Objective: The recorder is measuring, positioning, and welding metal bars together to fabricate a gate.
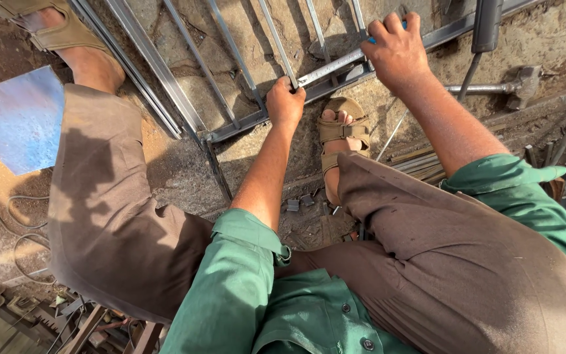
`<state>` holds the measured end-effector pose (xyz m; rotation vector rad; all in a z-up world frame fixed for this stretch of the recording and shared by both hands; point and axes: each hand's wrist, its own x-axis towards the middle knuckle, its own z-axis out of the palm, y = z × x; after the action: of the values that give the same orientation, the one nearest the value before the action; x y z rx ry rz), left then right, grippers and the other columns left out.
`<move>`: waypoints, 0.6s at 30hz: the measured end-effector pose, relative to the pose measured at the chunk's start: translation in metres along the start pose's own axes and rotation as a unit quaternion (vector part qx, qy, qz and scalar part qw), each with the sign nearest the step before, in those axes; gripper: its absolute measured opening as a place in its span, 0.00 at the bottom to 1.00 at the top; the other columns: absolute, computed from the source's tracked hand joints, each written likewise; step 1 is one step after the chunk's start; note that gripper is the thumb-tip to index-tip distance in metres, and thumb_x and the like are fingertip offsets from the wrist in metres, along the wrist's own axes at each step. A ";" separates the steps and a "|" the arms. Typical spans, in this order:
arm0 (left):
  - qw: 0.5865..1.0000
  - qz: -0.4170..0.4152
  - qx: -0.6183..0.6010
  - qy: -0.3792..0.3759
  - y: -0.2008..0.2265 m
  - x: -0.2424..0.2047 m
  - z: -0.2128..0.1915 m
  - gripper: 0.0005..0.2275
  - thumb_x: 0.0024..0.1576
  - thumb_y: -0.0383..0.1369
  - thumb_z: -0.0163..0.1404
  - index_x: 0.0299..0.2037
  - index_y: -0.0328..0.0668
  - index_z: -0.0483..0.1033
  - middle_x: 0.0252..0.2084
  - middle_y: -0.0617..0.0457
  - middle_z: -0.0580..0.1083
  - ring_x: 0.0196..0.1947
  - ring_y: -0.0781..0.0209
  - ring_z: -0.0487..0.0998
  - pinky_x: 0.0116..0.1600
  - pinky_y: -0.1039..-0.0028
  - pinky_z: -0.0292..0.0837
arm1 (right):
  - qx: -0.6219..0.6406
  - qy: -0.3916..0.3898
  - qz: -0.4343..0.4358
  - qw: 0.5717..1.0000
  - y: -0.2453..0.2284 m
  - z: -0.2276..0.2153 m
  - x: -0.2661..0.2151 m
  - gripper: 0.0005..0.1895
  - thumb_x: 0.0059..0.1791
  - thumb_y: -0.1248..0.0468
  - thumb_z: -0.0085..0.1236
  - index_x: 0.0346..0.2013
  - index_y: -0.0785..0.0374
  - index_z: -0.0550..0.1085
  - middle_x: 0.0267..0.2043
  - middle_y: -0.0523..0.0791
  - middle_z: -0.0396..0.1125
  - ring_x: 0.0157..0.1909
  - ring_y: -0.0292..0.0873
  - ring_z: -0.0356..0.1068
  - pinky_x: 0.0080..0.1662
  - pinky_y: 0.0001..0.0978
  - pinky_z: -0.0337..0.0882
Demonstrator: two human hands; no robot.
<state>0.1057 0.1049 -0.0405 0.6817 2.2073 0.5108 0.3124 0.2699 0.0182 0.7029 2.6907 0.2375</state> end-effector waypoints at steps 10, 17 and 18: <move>1.000 -0.019 -0.018 -0.015 0.004 -0.003 -0.003 0.08 0.52 0.31 0.60 0.39 0.37 0.79 0.36 0.48 0.82 0.34 0.56 0.85 0.42 0.66 0.79 | 0.001 0.020 0.003 1.000 -0.001 0.005 -0.001 0.18 0.48 0.63 0.66 0.51 0.39 0.81 0.60 0.40 0.67 0.66 0.43 0.61 0.70 0.53 0.53; 0.999 -0.028 -0.017 -0.022 0.004 -0.004 -0.002 0.07 0.53 0.30 0.59 0.40 0.38 0.79 0.36 0.49 0.82 0.33 0.57 0.85 0.42 0.66 0.79 | 0.003 0.015 0.003 1.000 -0.001 0.010 -0.004 0.17 0.48 0.63 0.66 0.50 0.39 0.81 0.61 0.40 0.67 0.66 0.43 0.61 0.70 0.52 0.53; 0.999 -0.025 -0.018 -0.021 0.004 -0.003 -0.003 0.07 0.53 0.30 0.59 0.40 0.38 0.79 0.36 0.49 0.82 0.33 0.57 0.85 0.42 0.66 0.79 | -0.001 0.018 0.002 1.000 -0.001 0.009 -0.003 0.18 0.48 0.63 0.66 0.51 0.39 0.81 0.61 0.40 0.67 0.66 0.43 0.61 0.69 0.52 0.53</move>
<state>0.1066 0.1062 -0.0349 0.6113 2.1640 0.5052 0.3172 0.2679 0.0105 0.7085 2.7224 0.2568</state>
